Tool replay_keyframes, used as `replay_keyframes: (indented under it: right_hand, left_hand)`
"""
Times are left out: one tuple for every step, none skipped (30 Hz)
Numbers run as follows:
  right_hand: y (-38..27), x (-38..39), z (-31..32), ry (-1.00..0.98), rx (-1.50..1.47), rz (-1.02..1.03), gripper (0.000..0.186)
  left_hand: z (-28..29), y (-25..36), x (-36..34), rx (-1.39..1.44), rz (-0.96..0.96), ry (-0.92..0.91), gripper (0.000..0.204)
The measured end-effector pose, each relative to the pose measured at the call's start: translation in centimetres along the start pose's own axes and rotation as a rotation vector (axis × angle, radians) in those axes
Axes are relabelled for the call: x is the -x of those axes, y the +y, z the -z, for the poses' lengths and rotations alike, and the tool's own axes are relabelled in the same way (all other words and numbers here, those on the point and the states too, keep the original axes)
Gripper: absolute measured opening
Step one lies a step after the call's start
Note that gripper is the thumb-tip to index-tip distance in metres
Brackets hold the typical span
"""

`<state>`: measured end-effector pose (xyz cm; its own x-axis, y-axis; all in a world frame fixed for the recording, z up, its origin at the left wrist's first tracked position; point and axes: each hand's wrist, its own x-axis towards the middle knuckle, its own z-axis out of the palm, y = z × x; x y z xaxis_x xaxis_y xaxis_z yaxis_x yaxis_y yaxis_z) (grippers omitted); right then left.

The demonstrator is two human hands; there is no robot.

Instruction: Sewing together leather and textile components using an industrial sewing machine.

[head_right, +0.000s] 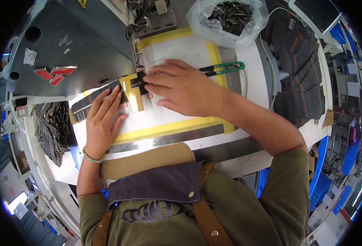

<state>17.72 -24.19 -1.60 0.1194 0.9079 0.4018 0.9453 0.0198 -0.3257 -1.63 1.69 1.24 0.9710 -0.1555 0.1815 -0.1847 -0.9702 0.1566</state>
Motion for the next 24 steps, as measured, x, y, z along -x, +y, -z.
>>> replay_keyframes:
  right_hand:
    - [0.0, 0.0, 0.0, 0.0, 0.001, 0.0, 0.045]
    - [0.0, 0.0, 0.0, -0.002, -0.006, -0.001, 0.045]
    - [0.0, 0.0, 0.0, -0.005, -0.013, -0.002, 0.045]
    - [0.0, 0.0, 0.0, -0.004, -0.013, -0.002, 0.045]
    - [0.0, 0.0, 0.0, -0.005, -0.013, -0.006, 0.045]
    - [0.0, 0.1, -0.1, -0.005, -0.014, -0.009, 0.045]
    - [-0.1, 0.1, -0.1, -0.006, -0.013, -0.009, 0.045]
    - [-0.1, 0.1, 0.0, -0.009, -0.015, -0.01, 0.045]
    - [-0.1, 0.1, 0.0, -0.011, -0.016, -0.011, 0.045]
    - [-0.1, 0.1, -0.1, -0.012, -0.017, -0.009, 0.045]
    - [-0.1, 0.1, -0.1, -0.014, -0.014, -0.009, 0.044]
    - [0.0, 0.1, 0.0, -0.015, -0.012, -0.009, 0.044]
    - [0.0, 0.1, 0.0, -0.016, -0.012, -0.008, 0.044]
    - [0.1, 0.2, 0.1, -0.003, -0.017, -0.005, 0.043]
    - [0.1, 0.3, 0.1, 0.011, -0.023, -0.002, 0.043]
    - [0.1, 0.2, 0.4, 0.01, -0.024, -0.001, 0.043]
    - [0.0, 0.1, 0.9, 0.059, -0.012, -0.016, 0.043]
    - [-0.1, 0.0, 1.2, 0.108, 0.001, -0.031, 0.043]
    - [0.0, 0.1, 1.2, 0.106, -0.001, -0.03, 0.043]
    - [0.0, 0.1, 1.1, 0.077, -0.012, -0.045, 0.045]
    - [0.0, 0.2, 1.0, 0.048, -0.022, -0.059, 0.046]
    - [0.0, 0.1, 0.8, 0.047, -0.024, -0.059, 0.046]
    - [0.1, 0.1, 0.4, 0.02, -0.004, -0.031, 0.047]
    - [0.1, 0.1, 0.2, -0.007, 0.017, -0.002, 0.048]
  left_hand:
    - [0.0, 0.0, 0.0, 0.0, -0.001, 0.001, 0.062]
    - [0.0, 0.0, 0.1, -0.001, -0.007, 0.003, 0.062]
    - [0.0, 0.0, 0.1, -0.001, -0.013, 0.004, 0.062]
    - [0.0, -0.1, 0.1, -0.002, -0.014, 0.004, 0.062]
    - [0.1, 0.0, 0.0, 0.018, -0.009, 0.003, 0.06]
    - [0.1, 0.0, 0.0, 0.038, -0.003, 0.001, 0.058]
    - [0.1, 0.0, 0.0, 0.038, -0.003, 0.002, 0.058]
    - [0.1, -0.1, 0.0, 0.039, -0.005, -0.003, 0.058]
    - [0.1, -0.1, 0.0, 0.041, -0.006, -0.007, 0.059]
    - [0.1, -0.1, 0.0, 0.04, -0.004, -0.007, 0.059]
    - [0.0, -0.1, 0.1, 0.043, -0.003, -0.002, 0.059]
    - [0.0, -0.2, 0.1, 0.046, -0.002, 0.002, 0.06]
    - [-0.2, -0.2, 0.2, 0.046, -0.001, 0.002, 0.06]
    - [-0.4, -0.4, 0.3, 0.054, 0.002, 0.008, 0.061]
    - [-0.5, -0.4, 0.4, 0.061, 0.005, 0.013, 0.063]
    - [-0.5, -0.4, 0.5, 0.061, 0.007, 0.012, 0.063]
    - [-0.5, -0.4, 0.5, 0.032, 0.004, 0.018, 0.065]
    - [-0.4, -0.3, 0.5, 0.004, 0.0, 0.024, 0.066]
    - [-0.3, -0.2, 0.4, 0.005, 0.004, 0.023, 0.066]
    - [-0.3, 0.0, 0.2, 0.011, 0.021, 0.022, 0.068]
    - [-0.2, 0.0, 0.0, 0.017, 0.038, 0.022, 0.07]
    - [-0.2, 0.0, 0.0, 0.017, 0.039, 0.02, 0.07]
    - [-0.2, -0.1, -0.1, 0.02, 0.043, 0.001, 0.071]
    - [-0.3, -0.2, -0.2, 0.021, 0.046, -0.019, 0.072]
